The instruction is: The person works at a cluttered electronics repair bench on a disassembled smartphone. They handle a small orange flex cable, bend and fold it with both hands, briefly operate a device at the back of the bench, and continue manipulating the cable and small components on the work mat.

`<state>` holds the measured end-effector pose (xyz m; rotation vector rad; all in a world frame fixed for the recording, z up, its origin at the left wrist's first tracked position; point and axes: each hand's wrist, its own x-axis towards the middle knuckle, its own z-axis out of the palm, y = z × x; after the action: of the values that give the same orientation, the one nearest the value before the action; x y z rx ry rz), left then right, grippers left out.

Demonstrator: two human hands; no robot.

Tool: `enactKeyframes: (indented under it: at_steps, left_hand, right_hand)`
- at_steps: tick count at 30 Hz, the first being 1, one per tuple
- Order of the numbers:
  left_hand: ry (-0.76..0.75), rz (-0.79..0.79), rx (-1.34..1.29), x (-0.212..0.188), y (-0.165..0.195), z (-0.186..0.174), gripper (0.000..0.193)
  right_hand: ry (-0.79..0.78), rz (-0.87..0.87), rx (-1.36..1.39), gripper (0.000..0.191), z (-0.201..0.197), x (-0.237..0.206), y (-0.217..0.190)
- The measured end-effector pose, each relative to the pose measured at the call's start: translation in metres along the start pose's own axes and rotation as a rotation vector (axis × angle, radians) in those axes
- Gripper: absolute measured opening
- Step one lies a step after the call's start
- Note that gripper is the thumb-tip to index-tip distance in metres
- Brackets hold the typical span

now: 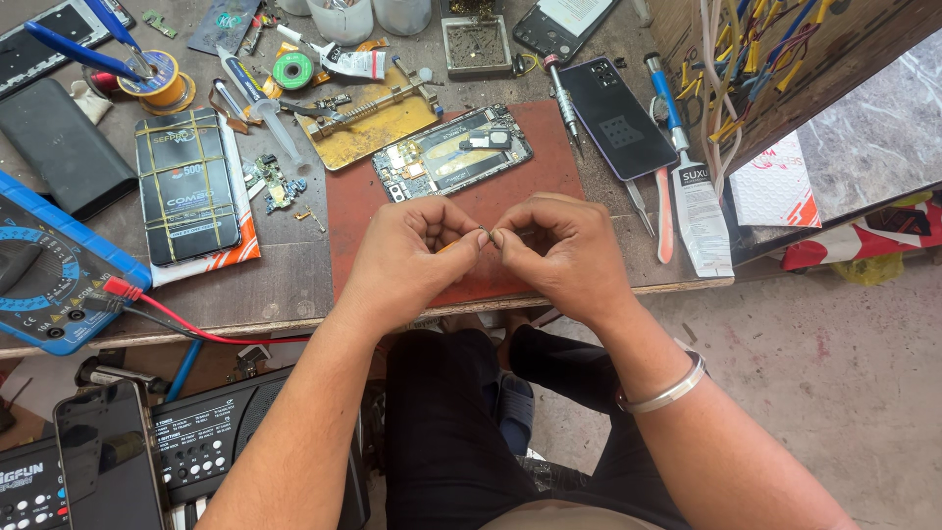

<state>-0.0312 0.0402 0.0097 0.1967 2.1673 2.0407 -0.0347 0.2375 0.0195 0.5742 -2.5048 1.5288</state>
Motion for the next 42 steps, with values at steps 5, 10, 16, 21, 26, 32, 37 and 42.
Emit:
enactKeyframes:
  at_steps: [5, 10, 16, 21, 26, 32, 37, 42]
  left_hand:
    - [-0.011, 0.068, 0.043, -0.001, -0.002, 0.0, 0.013]
    - [-0.014, 0.018, -0.04, 0.001, -0.006, 0.0, 0.015]
    - [-0.036, 0.035, -0.134, 0.005, -0.009, -0.006, 0.021]
    - [-0.035, 0.032, -0.139, 0.003, -0.011, -0.008, 0.022]
    - [-0.039, 0.041, -0.139, 0.004, -0.011, -0.007, 0.021]
    - [-0.033, 0.052, -0.151, 0.004, -0.011, -0.006, 0.021]
    - [-0.008, 0.05, -0.08, 0.004, -0.011, -0.004, 0.019]
    - [-0.019, 0.059, -0.098, 0.004, -0.01, -0.004, 0.019]
  right_hand:
    - [0.029, 0.001, -0.043, 0.005, 0.003, 0.0, 0.001]
    - [0.132, 0.033, 0.036, 0.006, 0.008, -0.001, 0.008]
    - [0.246, 0.068, 0.338, 0.01, 0.007, -0.001, 0.02]
    - [0.246, 0.15, 0.241, 0.008, 0.007, -0.004, 0.023]
    - [0.247, 0.082, 0.251, 0.011, 0.009, -0.002, 0.018]
    - [0.217, 0.067, 0.191, 0.01, 0.005, -0.004, 0.011]
    - [0.126, 0.035, 0.365, 0.017, 0.003, -0.006, 0.011]
    - [0.014, 0.071, 0.488, 0.016, -0.002, -0.004, 0.019]
